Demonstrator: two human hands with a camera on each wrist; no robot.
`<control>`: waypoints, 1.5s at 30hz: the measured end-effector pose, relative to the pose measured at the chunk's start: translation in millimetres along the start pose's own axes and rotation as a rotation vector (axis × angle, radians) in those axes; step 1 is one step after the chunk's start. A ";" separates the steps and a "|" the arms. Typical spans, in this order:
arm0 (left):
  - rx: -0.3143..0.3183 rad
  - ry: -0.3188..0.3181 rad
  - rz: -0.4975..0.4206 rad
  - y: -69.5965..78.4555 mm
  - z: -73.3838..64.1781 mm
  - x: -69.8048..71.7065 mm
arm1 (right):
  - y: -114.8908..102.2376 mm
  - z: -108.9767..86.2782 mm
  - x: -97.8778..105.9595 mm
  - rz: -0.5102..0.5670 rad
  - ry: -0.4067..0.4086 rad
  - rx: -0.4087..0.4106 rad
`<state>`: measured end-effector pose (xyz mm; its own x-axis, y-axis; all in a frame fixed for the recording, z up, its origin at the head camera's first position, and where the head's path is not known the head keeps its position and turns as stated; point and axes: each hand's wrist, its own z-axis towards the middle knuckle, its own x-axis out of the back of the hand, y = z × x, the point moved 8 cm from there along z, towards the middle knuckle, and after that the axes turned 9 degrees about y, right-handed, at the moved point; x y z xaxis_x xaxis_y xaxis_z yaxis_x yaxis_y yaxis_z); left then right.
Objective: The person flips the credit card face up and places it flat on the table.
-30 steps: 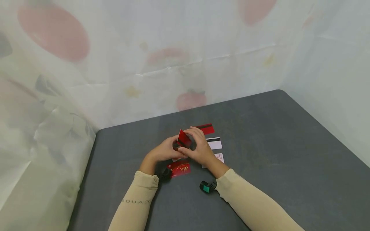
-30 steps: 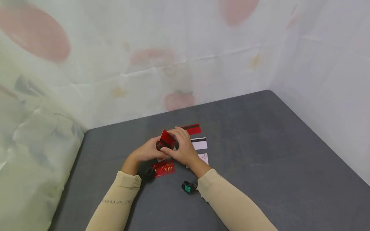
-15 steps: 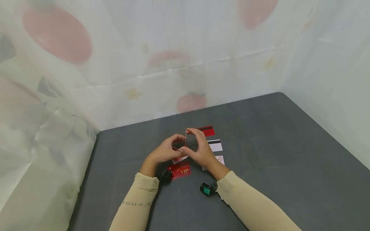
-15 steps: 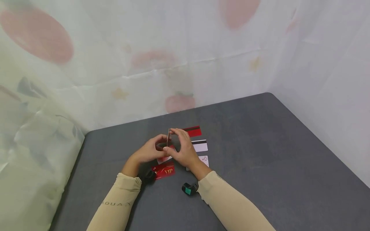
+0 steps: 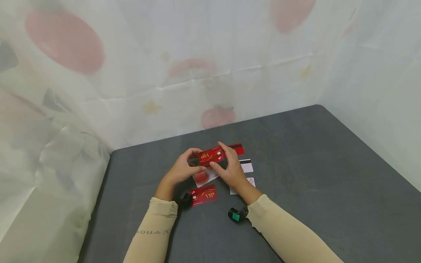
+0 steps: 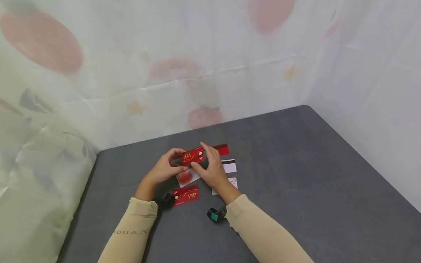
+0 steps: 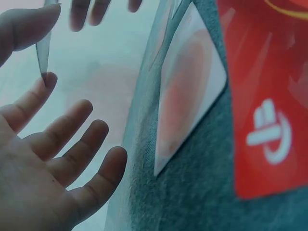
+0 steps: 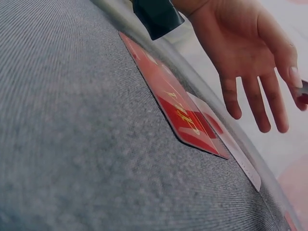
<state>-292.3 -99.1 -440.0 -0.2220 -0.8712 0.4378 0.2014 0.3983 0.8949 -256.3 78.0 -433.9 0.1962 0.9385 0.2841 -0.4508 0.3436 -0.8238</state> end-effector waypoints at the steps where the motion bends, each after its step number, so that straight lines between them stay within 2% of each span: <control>1: 0.002 0.009 -0.010 -0.8 0.4 1.7 | 1.2 0.2 -0.2 -0.008 -0.003 -0.010; 8: 0.027 0.034 -0.034 -5.3 1.2 8.1 | 6.0 1.5 -1.2 -0.070 -0.013 -0.060; 13: 0.051 0.067 0.018 -8.0 0.4 13.9 | 10.1 3.6 -1.9 -0.103 0.003 -0.056; 18: 0.108 0.163 0.165 -20.6 0.8 27.6 | 13.5 4.4 -1.8 -0.125 0.016 -0.047; 21: 0.155 0.201 0.268 -29.5 0.3 33.9 | 14.4 4.5 -1.4 -0.136 0.008 -0.054; 26: 0.184 0.198 0.460 -38.0 0.1 36.2 | 16.1 9.4 7.2 -0.156 0.009 -0.054; 29: 0.186 0.183 0.529 -40.1 -0.3 35.2 | 23.0 15.9 19.0 -0.196 0.017 -0.080; 37: 0.178 0.174 0.562 -41.1 -1.6 33.7 | 62.4 29.2 57.6 -0.369 -0.043 -0.245; 41: 0.180 0.177 0.553 -42.4 -1.3 33.7 | 72.1 32.8 72.6 -0.437 -0.076 -0.268; 45: 0.185 0.175 0.547 -41.1 -1.5 33.5 | 78.0 33.6 79.1 -0.527 -0.127 -0.279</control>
<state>-306.6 -145.1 -462.2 0.0307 -0.5537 0.8321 0.0691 0.8317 0.5509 -305.3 180.1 -459.2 0.2175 0.6473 0.7305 -0.0731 0.7571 -0.6492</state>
